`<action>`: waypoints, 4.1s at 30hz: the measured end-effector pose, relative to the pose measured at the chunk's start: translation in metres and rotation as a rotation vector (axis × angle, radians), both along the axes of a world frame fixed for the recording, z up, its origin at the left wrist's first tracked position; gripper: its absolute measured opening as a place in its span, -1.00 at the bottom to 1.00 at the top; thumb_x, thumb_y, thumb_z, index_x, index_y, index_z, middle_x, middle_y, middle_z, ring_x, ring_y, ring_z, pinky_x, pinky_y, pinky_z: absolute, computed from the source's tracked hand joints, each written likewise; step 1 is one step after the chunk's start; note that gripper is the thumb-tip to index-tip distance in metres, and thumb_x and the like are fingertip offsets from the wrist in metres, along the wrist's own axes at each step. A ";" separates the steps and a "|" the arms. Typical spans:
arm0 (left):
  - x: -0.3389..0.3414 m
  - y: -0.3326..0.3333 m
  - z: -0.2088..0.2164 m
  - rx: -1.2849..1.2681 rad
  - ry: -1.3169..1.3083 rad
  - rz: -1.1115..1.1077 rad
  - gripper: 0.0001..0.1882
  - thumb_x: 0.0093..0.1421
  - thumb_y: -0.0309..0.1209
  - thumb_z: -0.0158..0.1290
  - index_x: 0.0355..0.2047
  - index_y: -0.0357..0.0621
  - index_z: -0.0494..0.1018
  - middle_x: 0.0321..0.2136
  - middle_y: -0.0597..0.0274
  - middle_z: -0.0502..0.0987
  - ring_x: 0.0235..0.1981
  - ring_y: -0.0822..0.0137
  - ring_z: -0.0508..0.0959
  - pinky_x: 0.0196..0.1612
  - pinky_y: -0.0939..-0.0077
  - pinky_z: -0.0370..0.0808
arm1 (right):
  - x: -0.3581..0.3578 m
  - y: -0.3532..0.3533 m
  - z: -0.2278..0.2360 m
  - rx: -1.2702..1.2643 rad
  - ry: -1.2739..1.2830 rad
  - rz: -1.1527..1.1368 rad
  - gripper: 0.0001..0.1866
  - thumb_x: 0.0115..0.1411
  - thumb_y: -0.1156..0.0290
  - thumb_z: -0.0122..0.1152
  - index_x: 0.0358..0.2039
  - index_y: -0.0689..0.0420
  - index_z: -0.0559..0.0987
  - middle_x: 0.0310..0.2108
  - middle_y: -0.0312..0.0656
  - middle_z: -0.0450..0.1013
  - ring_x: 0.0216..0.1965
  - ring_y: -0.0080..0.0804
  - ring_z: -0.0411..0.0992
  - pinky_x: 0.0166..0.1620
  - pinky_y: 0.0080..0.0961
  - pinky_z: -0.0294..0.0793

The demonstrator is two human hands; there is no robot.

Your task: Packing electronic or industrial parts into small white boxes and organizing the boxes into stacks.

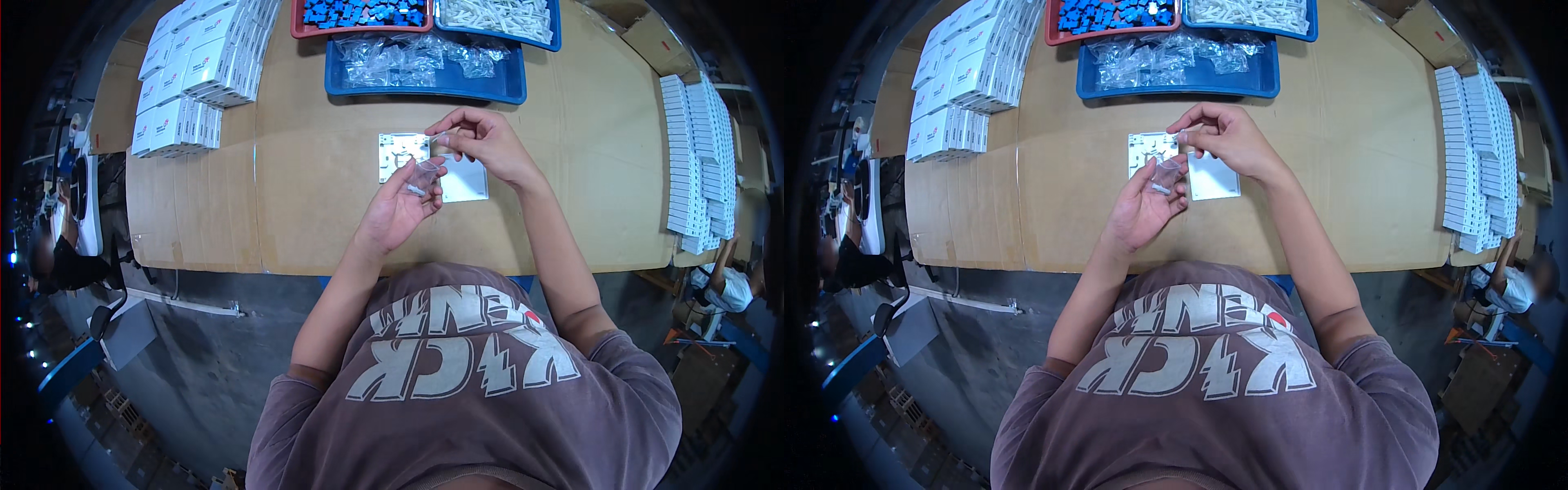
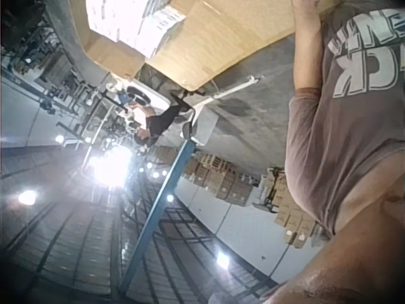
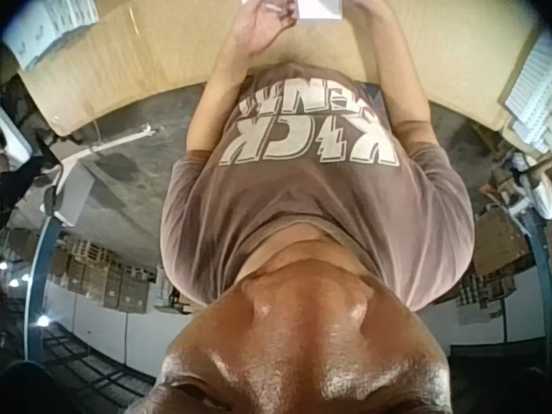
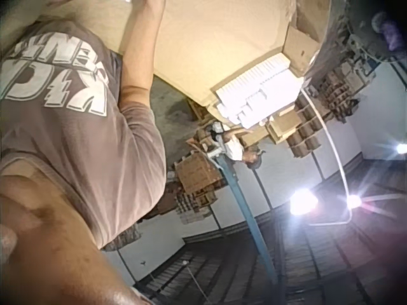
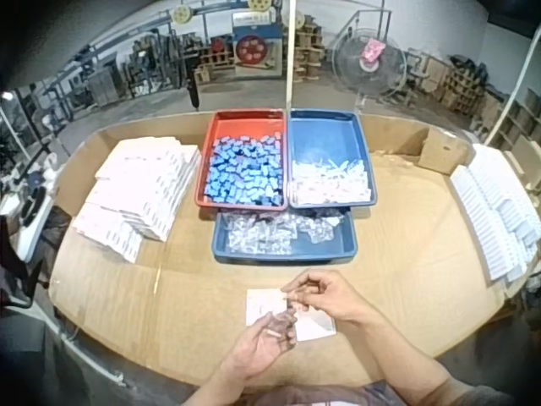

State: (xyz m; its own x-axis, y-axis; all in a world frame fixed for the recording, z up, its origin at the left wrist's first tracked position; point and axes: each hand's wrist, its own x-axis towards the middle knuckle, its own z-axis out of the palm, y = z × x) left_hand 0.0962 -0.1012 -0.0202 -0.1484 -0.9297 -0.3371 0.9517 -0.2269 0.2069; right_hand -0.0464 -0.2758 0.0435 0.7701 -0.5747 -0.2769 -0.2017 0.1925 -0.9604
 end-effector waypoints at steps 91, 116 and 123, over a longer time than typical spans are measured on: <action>0.009 0.025 0.017 -0.090 -0.372 -0.103 -0.51 0.54 -0.19 -0.12 0.20 -0.40 0.41 -0.05 -0.02 0.65 -0.17 0.18 0.68 0.04 0.27 0.60 | 0.019 -0.295 0.003 -1.486 0.630 -0.403 -0.91 0.22 0.41 0.25 -0.29 0.07 0.68 -0.24 -0.13 0.59 -0.07 -0.05 0.51 0.05 -0.09 0.43; 0.003 -0.007 0.023 0.095 -0.192 0.000 -0.47 0.57 -0.09 -0.19 0.29 -0.24 0.37 0.01 0.14 0.63 -0.14 0.30 0.59 -0.04 0.38 0.55 | -0.018 0.005 -0.009 0.025 -0.082 -0.229 -0.87 0.22 0.56 0.46 -0.25 0.28 0.66 -0.38 -0.36 0.57 -0.38 -0.77 0.45 -0.29 -0.72 0.46; -0.003 -0.007 0.026 0.082 -0.243 -0.029 -0.53 0.54 -0.10 -0.11 0.21 -0.21 0.44 0.02 0.10 0.66 -0.13 0.38 0.63 -0.08 0.45 0.56 | -0.015 0.005 0.019 -0.147 0.055 0.022 -0.86 0.24 0.54 0.43 -0.19 0.25 0.69 -0.45 -0.47 0.51 -0.45 -0.79 0.30 -0.34 -0.70 0.30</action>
